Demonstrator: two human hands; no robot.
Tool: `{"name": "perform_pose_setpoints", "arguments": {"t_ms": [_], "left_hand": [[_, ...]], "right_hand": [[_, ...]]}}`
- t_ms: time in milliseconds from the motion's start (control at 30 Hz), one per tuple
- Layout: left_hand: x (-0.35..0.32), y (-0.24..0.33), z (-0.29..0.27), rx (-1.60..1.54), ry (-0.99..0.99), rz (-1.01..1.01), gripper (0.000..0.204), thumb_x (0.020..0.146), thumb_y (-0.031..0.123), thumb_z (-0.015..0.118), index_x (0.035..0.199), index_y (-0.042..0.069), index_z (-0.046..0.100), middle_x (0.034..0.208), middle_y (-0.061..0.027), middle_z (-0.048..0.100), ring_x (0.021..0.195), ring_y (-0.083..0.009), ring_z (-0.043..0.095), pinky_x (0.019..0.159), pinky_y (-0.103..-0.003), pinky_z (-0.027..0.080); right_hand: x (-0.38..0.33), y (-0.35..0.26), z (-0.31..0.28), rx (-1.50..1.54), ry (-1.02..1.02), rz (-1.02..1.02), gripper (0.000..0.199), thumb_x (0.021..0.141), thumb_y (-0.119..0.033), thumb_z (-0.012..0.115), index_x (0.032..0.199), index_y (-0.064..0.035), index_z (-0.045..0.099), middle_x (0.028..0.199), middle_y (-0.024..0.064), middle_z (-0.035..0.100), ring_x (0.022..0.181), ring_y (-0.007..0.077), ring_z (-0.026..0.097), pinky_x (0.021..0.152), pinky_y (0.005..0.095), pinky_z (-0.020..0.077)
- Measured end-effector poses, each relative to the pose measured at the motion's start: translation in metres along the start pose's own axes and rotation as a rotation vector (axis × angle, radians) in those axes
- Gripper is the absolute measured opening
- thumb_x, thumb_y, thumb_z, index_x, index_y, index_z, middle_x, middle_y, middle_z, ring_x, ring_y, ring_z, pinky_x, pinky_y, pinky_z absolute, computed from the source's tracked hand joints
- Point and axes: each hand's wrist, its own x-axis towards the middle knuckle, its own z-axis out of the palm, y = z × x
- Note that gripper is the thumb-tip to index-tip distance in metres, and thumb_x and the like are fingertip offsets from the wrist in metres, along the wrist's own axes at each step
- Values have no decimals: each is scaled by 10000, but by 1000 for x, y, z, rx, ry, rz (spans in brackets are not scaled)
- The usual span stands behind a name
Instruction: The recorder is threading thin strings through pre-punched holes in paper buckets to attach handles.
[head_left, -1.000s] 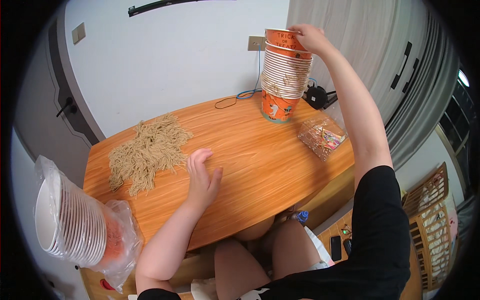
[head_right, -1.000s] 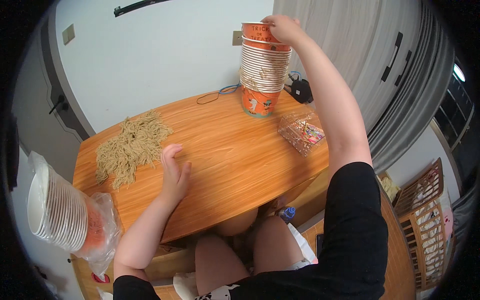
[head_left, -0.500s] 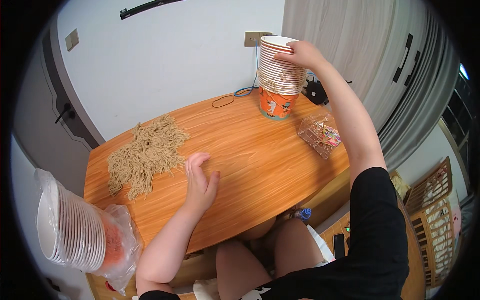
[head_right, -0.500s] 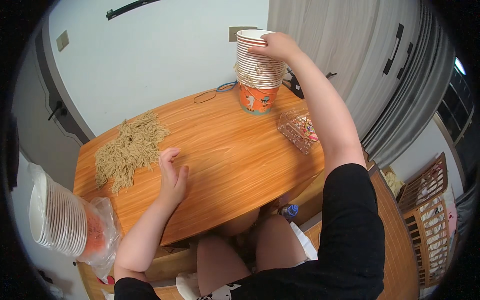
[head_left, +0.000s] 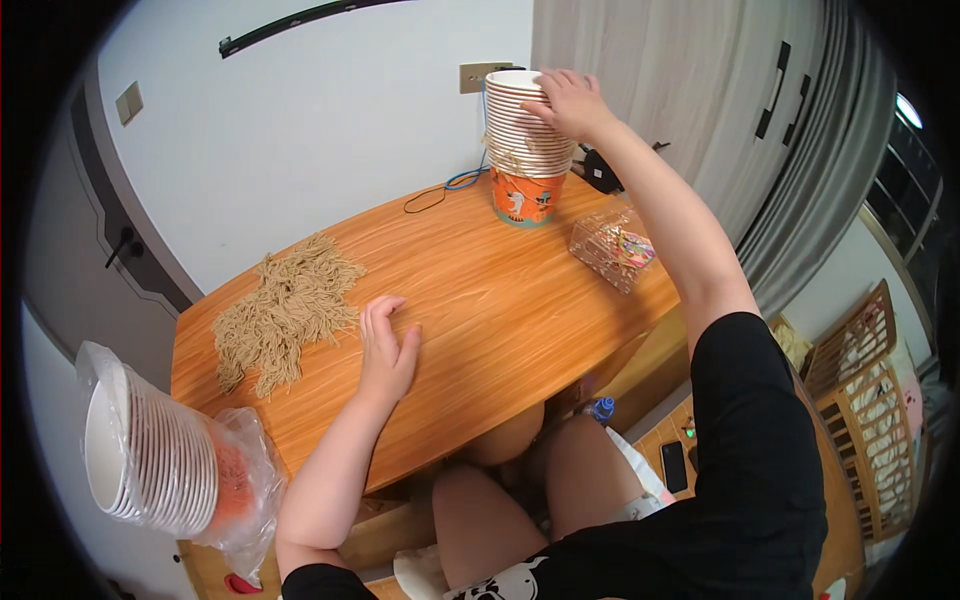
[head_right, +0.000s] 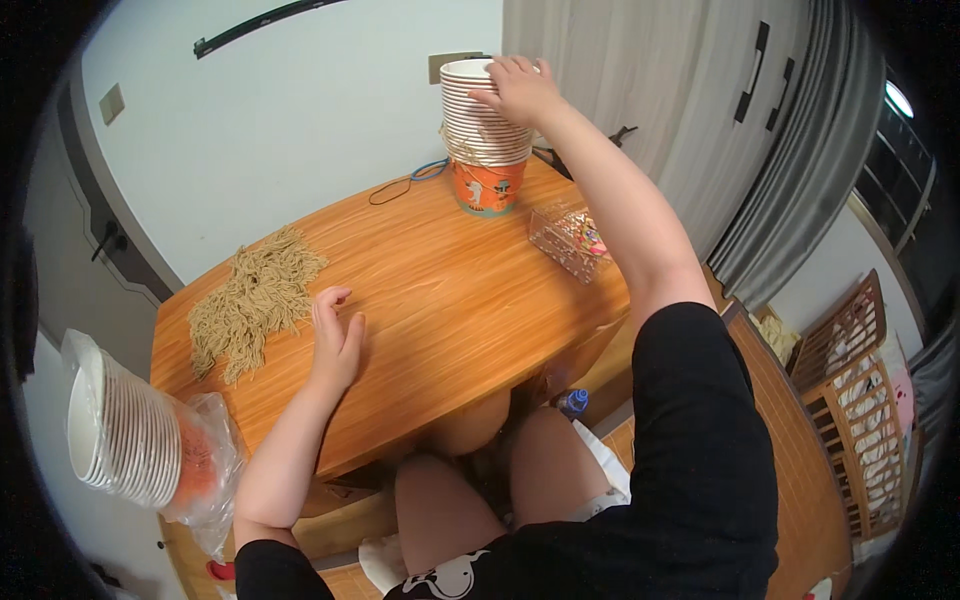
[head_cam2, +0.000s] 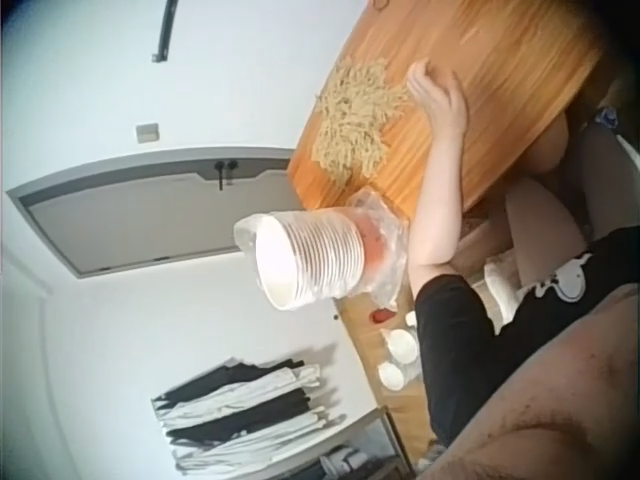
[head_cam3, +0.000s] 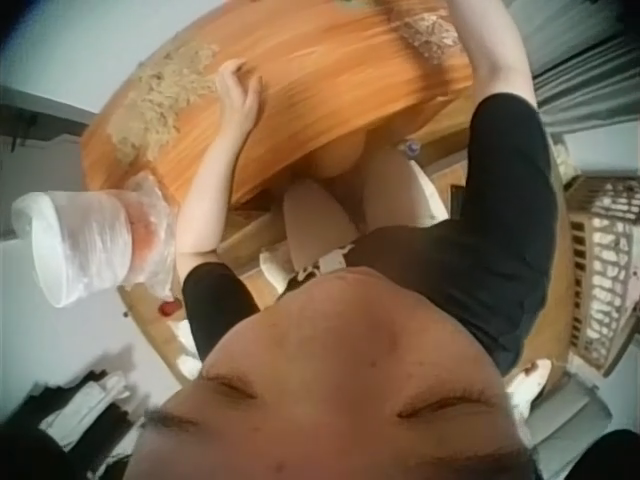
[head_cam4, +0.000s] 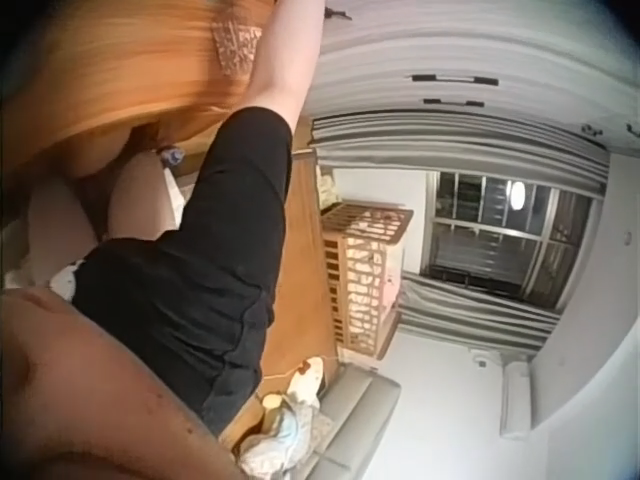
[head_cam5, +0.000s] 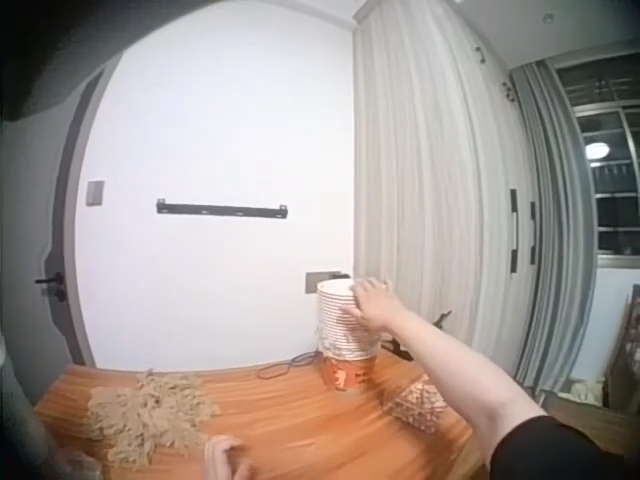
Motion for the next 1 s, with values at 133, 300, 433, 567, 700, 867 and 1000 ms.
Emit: {"name": "perform_pose_setpoints", "arguments": {"t_ms": [133, 300, 433, 567, 700, 867, 1000], "left_hand": [[-8, -9, -10, 39, 3, -47, 399, 891, 117, 620, 1250, 18, 477, 1247, -194, 488, 1186, -357, 457, 1058, -446, 351], [0, 2, -2, 63, -36, -7, 397, 895, 131, 623, 1251, 24, 484, 1236, -188, 491, 1178, -350, 461, 1055, -443, 350], [-1, -4, 7, 84, -76, -45, 393, 893, 132, 625, 1243, 17, 489, 1213, -182, 501, 1164, -343, 469, 1051, -440, 347], [-6, -10, 12, 139, -90, -52, 349, 904, 149, 634, 1196, 9, 505, 1179, -177, 535, 1142, -336, 487, 1019, -435, 375], [-6, 13, 14, 293, -138, 117, 306, 916, 132, 624, 1176, 1, 529, 1147, -188, 554, 1097, -352, 507, 973, -441, 405], [-19, 40, 8, 463, -178, 294, 321, 887, 154, 657, 1173, 50, 554, 1185, -161, 569, 1140, -349, 510, 983, -459, 400], [-48, 71, -4, 494, -148, 290, 327, 884, 144, 664, 1179, 51, 559, 1202, -174, 561, 1149, -361, 505, 988, -463, 399]], "right_hand": [[-95, -34, -63, 258, 284, 71, 574, 920, -403, 630, 1373, -74, 501, 1480, 168, 465, 1362, 346, 419, 1116, 515, 284], [-395, -22, -127, 275, 276, 172, 347, 829, -80, 670, 1151, -62, 541, 1440, 209, 488, 1285, 391, 470, 1071, 480, 322], [-646, -83, -149, 146, -550, 813, 785, 779, -265, 780, 1416, -77, 362, 1553, 229, 289, 1389, 427, 332, 1132, 538, 260], [-746, -105, -164, -5, -1022, 1258, 1219, 676, -457, 859, 1578, -149, 100, 1614, 201, 159, 1478, 398, 194, 1200, 555, 140], [-775, -98, -156, 92, -923, 1219, 1208, 650, -460, 866, 1570, -129, 156, 1602, 182, 220, 1488, 369, 184, 1205, 555, 131], [-750, -103, -159, -23, -781, 1098, 1077, 617, -370, 885, 1492, -107, 316, 1563, 175, 264, 1429, 377, 264, 1165, 563, 203], [-759, -109, -160, -80, -817, 1023, 827, 650, -416, 857, 1295, -79, 465, 1365, 133, 436, 1267, 326, 412, 1060, 496, 325]]}}
